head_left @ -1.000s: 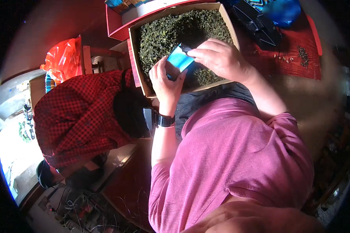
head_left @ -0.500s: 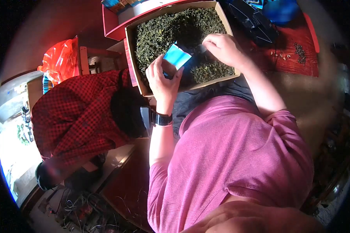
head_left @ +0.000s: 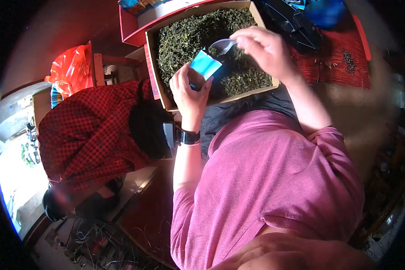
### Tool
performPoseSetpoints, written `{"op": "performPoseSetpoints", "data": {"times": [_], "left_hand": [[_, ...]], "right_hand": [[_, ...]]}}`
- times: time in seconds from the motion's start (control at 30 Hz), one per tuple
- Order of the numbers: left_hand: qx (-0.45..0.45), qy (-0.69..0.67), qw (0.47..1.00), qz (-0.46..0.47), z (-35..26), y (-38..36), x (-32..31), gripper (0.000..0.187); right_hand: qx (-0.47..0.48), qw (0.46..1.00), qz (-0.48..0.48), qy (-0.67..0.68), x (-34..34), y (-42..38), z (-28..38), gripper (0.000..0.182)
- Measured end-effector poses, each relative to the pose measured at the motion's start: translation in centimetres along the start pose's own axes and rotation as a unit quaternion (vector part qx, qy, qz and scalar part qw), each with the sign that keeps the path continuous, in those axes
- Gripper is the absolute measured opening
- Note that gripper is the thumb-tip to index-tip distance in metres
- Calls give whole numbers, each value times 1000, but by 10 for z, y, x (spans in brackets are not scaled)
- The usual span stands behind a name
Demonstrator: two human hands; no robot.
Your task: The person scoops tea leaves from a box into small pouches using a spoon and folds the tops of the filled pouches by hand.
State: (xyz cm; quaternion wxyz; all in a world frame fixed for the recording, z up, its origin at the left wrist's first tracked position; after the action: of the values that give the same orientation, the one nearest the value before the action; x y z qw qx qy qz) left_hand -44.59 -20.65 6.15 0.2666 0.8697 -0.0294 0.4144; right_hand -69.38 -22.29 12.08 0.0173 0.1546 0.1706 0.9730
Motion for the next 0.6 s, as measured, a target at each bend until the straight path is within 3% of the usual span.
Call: {"op": "performPoseSetpoints", "data": {"times": [0.03, 0.13, 0.23, 0.4, 0.6], "left_hand": [[0, 1, 1000, 0, 0, 0, 0, 75], [6, 1, 1000, 3, 3, -2, -1, 76], [20, -20, 1000, 3, 5, -3, -2, 76], [19, -18, 999, -19, 5, -5, -1, 76], [13, -16, 1000, -15, 4, -3, 0, 76]], "right_hand": [[91, 993, 2, -72, -4, -1, 12, 18], [181, 975, 28, -124, -23, -8, 28, 16], [197, 972, -6, -128, -17, -6, 32, 17], [97, 984, -91, -122, 8, 4, 5, 17], [-45, 979, 34, -196, -27, -11, -59, 16]]}}
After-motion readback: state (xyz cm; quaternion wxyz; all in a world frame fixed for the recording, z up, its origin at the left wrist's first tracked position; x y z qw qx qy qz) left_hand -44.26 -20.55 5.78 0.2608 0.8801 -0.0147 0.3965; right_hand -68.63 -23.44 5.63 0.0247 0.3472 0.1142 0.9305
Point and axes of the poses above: each hand's wrist, its own y-axis towards the middle knuckle, its own x-axis out of the back of the hand, z = x × y, the point moved 5 cm from there along y, towards the middle knuckle, and after that the axes turned 9 degrees about -x, right-handed, at the moved point
